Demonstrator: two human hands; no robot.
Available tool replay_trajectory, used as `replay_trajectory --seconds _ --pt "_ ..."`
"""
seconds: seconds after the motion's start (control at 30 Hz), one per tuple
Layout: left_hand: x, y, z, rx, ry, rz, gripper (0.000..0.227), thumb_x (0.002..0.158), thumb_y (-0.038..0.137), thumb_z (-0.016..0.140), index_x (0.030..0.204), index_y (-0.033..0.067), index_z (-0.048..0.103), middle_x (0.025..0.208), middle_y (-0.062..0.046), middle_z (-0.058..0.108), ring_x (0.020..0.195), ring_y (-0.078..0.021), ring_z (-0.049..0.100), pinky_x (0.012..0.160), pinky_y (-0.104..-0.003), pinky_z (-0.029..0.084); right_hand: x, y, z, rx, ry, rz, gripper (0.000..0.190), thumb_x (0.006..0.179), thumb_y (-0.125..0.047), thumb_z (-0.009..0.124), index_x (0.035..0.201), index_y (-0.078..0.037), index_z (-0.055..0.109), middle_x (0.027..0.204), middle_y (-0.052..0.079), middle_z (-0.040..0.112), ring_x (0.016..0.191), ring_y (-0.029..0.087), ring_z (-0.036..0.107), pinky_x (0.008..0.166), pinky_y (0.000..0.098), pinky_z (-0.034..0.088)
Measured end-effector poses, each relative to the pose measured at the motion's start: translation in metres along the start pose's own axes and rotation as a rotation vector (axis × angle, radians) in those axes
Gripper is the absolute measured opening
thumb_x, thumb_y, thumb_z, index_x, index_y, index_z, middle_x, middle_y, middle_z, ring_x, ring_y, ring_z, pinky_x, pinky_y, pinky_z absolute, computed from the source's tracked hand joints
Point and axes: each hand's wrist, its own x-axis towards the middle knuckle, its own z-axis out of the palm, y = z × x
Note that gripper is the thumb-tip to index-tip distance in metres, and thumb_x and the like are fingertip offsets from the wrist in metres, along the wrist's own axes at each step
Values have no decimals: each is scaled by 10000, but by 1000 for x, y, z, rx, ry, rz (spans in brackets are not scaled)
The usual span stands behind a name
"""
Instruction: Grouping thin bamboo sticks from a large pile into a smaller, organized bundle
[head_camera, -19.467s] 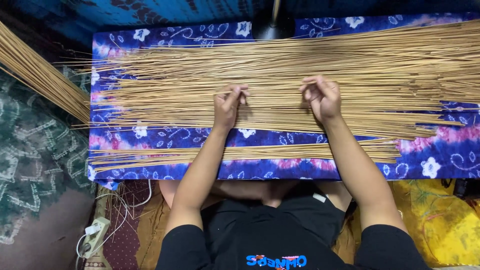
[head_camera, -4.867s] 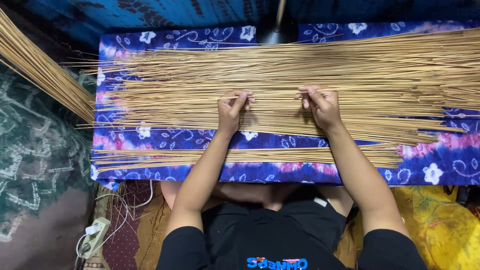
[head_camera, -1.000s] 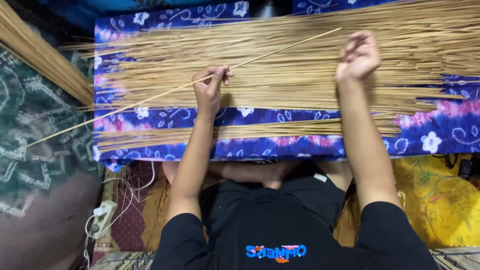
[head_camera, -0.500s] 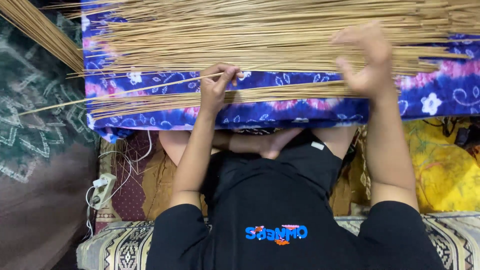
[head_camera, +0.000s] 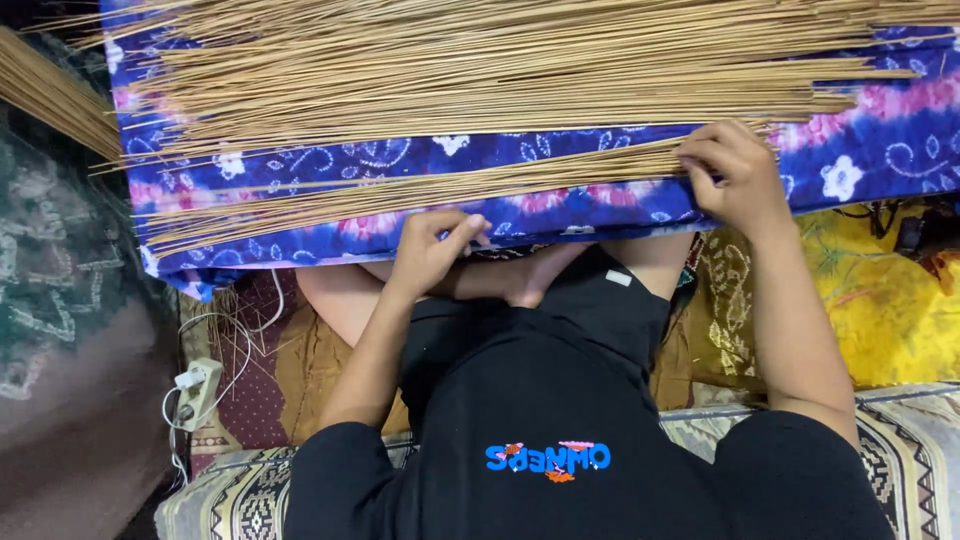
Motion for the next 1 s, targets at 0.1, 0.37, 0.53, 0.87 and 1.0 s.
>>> replay_trajectory --seconds 0.1,0.37,0.53,0.87,1.0 --pt "2 28 6 304 238 343 116 858 -15 722 973 -10 740 919 -98 750 809 -245 669 808 -332 509 9 -32 -20 -129 -47 161 122 901 103 786 1018 65 786 1134 165 718 1013 298 621 949 389 520" --pt "38 -21 15 763 73 371 449 848 247 776 1247 70 673 1314 -99 573 1172 -300 517 1064 -489 305 8 -36 -26 -203 -106 156 202 928 71 774 1122 27 806 1220 128 748 1136 301 614 1072 406 488" --pt "41 -24 21 766 24 349 513 820 274 794 1256 38 662 1236 -134 570 1102 -293 524 1016 -462 333 6 -37 -32 -250 -214 174 390 963 -217 765 1268 26 764 1293 152 665 1203 334 572 1125 458 396" --pt "31 -32 37 810 72 305 789 792 607 786 1316 34 642 1226 -158 533 1111 -328 477 1037 -516 248 -14 -33 -23 -373 -363 199 865 900 -687 627 1462 -32 687 1314 180 617 1224 357 512 1100 484 308" --pt "24 -30 42 814 61 299 861 758 713 745 1266 23 664 1204 -175 538 1081 -342 467 1008 -509 271 -17 -39 -24 -379 -385 204 1108 756 -873 549 1435 -11 696 1264 192 584 1130 347 459 1063 499 279"
